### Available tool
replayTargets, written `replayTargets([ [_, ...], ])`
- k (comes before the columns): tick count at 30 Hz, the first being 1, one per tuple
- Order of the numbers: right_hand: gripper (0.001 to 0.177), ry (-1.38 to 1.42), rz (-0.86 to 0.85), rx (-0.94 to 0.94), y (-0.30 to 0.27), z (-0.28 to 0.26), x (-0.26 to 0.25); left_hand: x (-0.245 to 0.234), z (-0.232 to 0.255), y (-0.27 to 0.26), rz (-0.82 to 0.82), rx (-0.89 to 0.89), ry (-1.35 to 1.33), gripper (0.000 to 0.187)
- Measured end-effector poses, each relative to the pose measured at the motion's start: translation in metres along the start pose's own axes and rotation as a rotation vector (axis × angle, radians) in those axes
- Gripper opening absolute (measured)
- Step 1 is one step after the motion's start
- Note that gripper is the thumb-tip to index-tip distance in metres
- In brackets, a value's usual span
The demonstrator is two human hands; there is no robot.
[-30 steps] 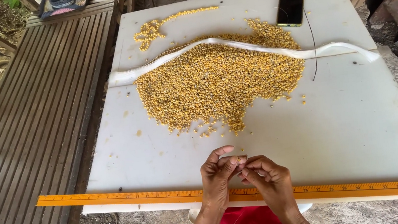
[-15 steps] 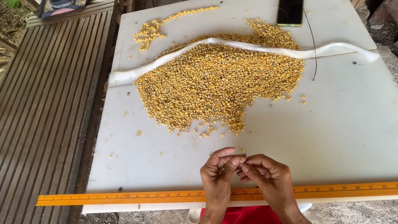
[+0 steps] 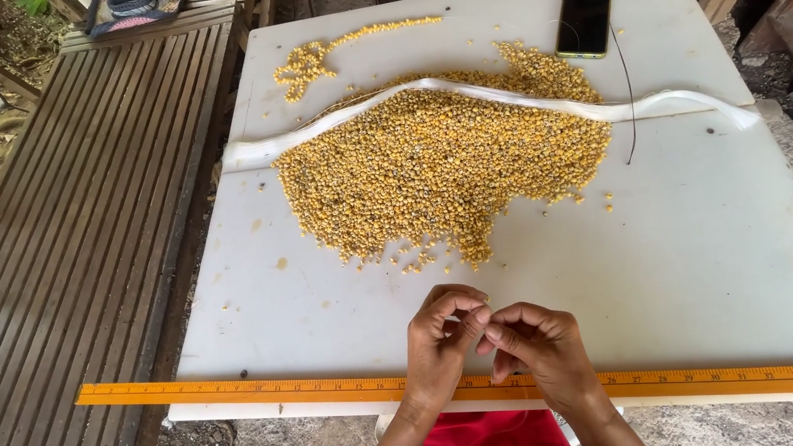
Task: The person is meticulously threading individual dried corn kernels onto a thin wire to create a long string, occasionally checking the length against a ruler.
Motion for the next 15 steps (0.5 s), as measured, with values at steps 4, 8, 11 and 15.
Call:
replayTargets([
  [4,0.014,0.048,-0.124,0.132,-0.002,-0.001,-0.005,-0.017,0.004,0.017,0.058,0.011,-0.207,0.014],
  [8,0.01,0.122,-0.363,0.14,-0.008,-0.015,-0.031,-0.139,0.017,0.055,0.337,0.063,-0.311,0.016],
  [11,0.011,-0.057,-0.379,0.194,-0.008,-0.018,-0.07,-0.249,0.064,0.054,0.653,0.213,-0.094,0.031],
  [15,0.01,-0.343,-0.379,0.382,-0.012,-0.029,-0.123,-0.488,0.077,0.034,0.618,-0.112,0.375,0.015],
])
Point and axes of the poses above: each hand's wrist, its own y-axis towards the middle knuckle, its own x-axis out of the palm, z = x × y, the point moved 2 cm from there along y, towards the middle knuckle, and after that the axes turned 2 degrees about -x, right-handed, at the moved point
